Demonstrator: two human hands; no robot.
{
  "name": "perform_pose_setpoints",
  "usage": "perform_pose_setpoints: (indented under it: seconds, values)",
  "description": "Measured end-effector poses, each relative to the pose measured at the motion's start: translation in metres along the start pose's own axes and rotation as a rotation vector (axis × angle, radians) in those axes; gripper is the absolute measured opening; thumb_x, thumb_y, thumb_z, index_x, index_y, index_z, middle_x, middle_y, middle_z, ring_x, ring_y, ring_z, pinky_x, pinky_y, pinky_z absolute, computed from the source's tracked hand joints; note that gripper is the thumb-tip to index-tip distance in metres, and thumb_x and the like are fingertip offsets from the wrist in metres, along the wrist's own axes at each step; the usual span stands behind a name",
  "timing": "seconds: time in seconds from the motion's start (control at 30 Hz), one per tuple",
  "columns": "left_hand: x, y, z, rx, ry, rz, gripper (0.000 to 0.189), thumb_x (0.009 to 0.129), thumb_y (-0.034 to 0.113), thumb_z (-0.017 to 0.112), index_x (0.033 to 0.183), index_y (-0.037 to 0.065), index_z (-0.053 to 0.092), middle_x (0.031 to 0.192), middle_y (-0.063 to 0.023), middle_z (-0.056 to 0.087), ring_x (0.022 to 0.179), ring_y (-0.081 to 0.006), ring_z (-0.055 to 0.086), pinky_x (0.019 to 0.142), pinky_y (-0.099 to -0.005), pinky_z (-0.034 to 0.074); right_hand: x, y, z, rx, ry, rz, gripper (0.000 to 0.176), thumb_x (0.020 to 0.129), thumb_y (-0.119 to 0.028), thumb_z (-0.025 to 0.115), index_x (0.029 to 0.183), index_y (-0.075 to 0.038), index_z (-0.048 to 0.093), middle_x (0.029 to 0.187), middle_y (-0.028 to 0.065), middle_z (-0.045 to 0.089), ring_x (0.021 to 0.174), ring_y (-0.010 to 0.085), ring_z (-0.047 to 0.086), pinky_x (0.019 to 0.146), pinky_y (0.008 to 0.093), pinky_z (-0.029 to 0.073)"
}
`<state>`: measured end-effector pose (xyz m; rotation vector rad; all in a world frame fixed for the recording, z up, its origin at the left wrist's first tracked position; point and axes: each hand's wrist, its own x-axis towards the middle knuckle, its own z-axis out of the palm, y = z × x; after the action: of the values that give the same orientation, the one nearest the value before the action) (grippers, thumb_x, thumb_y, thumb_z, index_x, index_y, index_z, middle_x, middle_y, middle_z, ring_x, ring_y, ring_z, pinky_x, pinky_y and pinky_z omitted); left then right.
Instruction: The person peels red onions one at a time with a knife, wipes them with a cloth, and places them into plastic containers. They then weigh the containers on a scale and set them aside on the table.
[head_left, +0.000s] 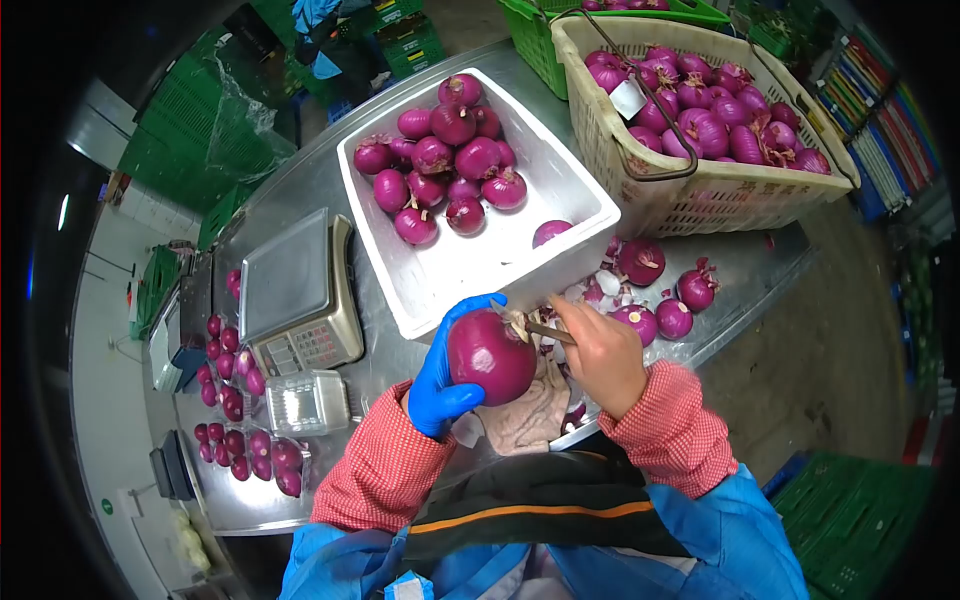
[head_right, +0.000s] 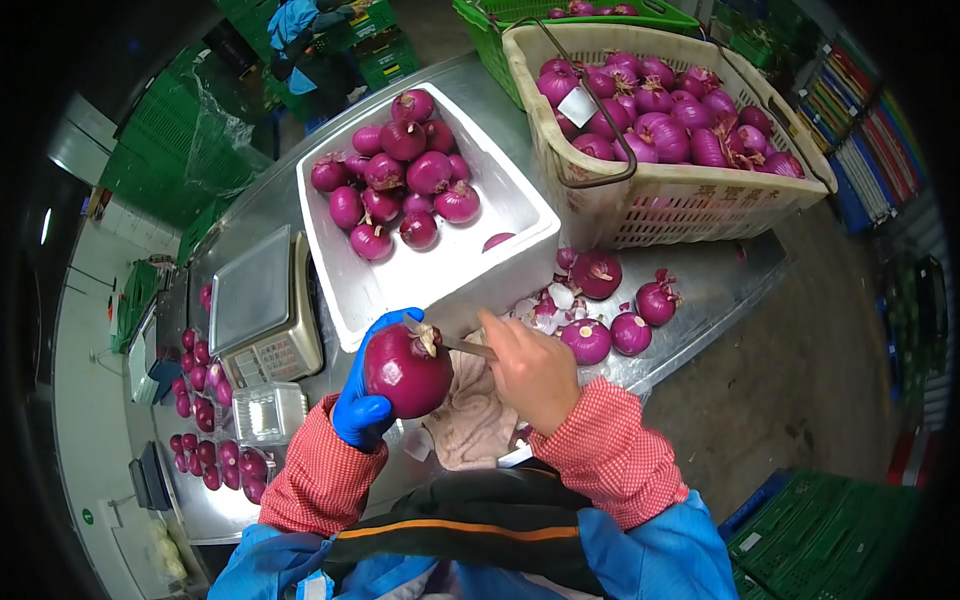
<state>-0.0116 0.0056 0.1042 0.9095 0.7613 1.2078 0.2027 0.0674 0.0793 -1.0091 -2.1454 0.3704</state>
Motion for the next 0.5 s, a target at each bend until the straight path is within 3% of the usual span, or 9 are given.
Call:
perform_pose_setpoints:
  seconds: [0.1, 0.2, 0.3, 0.37, 0.43, 0.47, 0.5]
  values:
    - [0.004, -0.007, 0.0, 0.299, 0.035, 0.131, 0.101, 0.066, 0.026, 0.084, 0.147, 0.003, 0.029, 0.139, -0.0157, 0.045, 0.128, -0.0283, 0.048, 0.109, -0.0383, 0.038, -0.007, -0.01, -0.006, 0.203, -0.008, 0.095, 0.045, 0.08, -0.01, 0.068, 0.122, -0.002, 0.057, 0.094, 0.0126, 0.065, 0.077, 0.0286, 0.067, 0.067, 0.0354, 0.053]
    - [0.014, -0.001, 0.012, 0.684, 0.048, 0.17, 0.103, 0.065, 0.025, 0.086, 0.148, 0.004, 0.028, 0.139, -0.0171, 0.044, 0.128, -0.0304, 0.048, 0.109, -0.0393, 0.038, 0.005, -0.021, -0.023, 0.701, -0.13, 0.353, 0.043, 0.087, -0.018, 0.069, 0.125, -0.003, 0.053, 0.095, 0.0112, 0.065, 0.08, 0.0239, 0.066, 0.075, 0.0348, 0.053]
    - [0.014, -0.001, 0.019, 0.865, 0.023, 0.159, 0.104, 0.062, 0.024, 0.085, 0.148, 0.005, 0.03, 0.139, -0.0194, 0.044, 0.129, -0.0328, 0.047, 0.109, -0.0406, 0.038, 0.005, -0.005, -0.004, 0.877, -0.096, 0.332, 0.042, 0.091, -0.023, 0.07, 0.122, -0.002, 0.051, 0.091, 0.0073, 0.062, 0.081, 0.0187, 0.062, 0.077, 0.0345, 0.051]
    - [0.015, -0.008, 0.016, 0.93, -0.011, 0.217, 0.102, 0.062, 0.023, 0.085, 0.147, 0.005, 0.031, 0.138, -0.0194, 0.045, 0.129, -0.0331, 0.047, 0.109, -0.0409, 0.038, 0.0, 0.005, -0.001, 1.064, -0.18, 0.515, 0.028, 0.09, -0.019, 0.069, 0.107, -0.003, 0.054, 0.084, 0.002, 0.058, 0.073, 0.0106, 0.056, 0.068, 0.0281, 0.046]
    - [0.014, -0.014, 0.011, 0.942, 0.048, 0.24, 0.101, 0.062, 0.023, 0.084, 0.147, 0.006, 0.032, 0.137, -0.0196, 0.045, 0.127, -0.0332, 0.048, 0.108, -0.0418, 0.039, -0.001, 0.004, -0.008, 1.161, -0.314, 0.571, 0.02, 0.09, -0.017, 0.069, 0.097, -0.004, 0.055, 0.076, -0.0009, 0.055, 0.059, 0.0029, 0.05, 0.052, 0.0196, 0.039]
    - [0.015, -0.015, 0.006, 0.971, 0.087, 0.243, 0.101, 0.062, 0.023, 0.084, 0.147, 0.006, 0.032, 0.138, -0.0199, 0.045, 0.127, -0.033, 0.048, 0.108, -0.042, 0.039, -0.004, 0.003, -0.013, 1.122, -0.385, 0.336, 0.011, 0.091, -0.01, 0.064, 0.097, -0.004, 0.057, 0.077, -0.0013, 0.056, 0.059, 0.0036, 0.05, 0.051, 0.0194, 0.039]
    - [0.015, -0.014, 0.003, 0.999, 0.128, 0.245, 0.1, 0.062, 0.023, 0.084, 0.146, 0.006, 0.033, 0.138, -0.0201, 0.044, 0.126, -0.0328, 0.049, 0.108, -0.0421, 0.039, -0.006, 0.002, -0.017, 1.117, -0.387, 0.387, 0.015, 0.09, -0.012, 0.065, 0.1, -0.004, 0.057, 0.079, -0.0007, 0.058, 0.065, 0.0055, 0.052, 0.057, 0.0217, 0.042]
